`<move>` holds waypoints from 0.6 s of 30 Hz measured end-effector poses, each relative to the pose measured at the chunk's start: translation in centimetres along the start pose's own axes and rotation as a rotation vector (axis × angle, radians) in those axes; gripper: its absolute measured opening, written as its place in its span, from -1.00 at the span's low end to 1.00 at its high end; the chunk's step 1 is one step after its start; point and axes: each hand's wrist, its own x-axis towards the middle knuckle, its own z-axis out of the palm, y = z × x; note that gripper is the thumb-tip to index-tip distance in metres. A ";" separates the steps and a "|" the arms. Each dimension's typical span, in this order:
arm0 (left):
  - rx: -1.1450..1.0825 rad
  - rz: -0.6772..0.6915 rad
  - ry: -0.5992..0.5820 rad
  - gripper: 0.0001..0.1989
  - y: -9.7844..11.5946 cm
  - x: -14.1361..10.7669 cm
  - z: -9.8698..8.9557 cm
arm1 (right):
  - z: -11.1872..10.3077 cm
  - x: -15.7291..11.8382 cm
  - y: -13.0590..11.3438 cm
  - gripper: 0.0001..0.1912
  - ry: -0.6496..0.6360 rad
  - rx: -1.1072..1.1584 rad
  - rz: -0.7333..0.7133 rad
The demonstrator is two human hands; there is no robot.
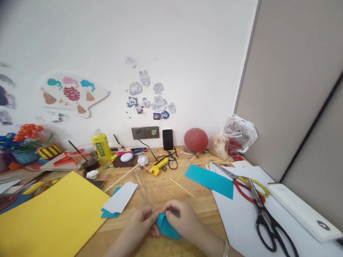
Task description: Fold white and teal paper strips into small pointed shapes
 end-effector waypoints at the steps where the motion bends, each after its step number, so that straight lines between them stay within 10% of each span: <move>1: 0.007 0.014 0.011 -0.56 0.0 0.0 0.0 | 0.0 0.0 0.0 -0.86 -0.020 0.030 0.026; 18: -0.041 0.050 -0.012 -0.75 -0.3 0.1 0.1 | 0.3 0.6 1.3 -0.87 0.056 0.134 0.190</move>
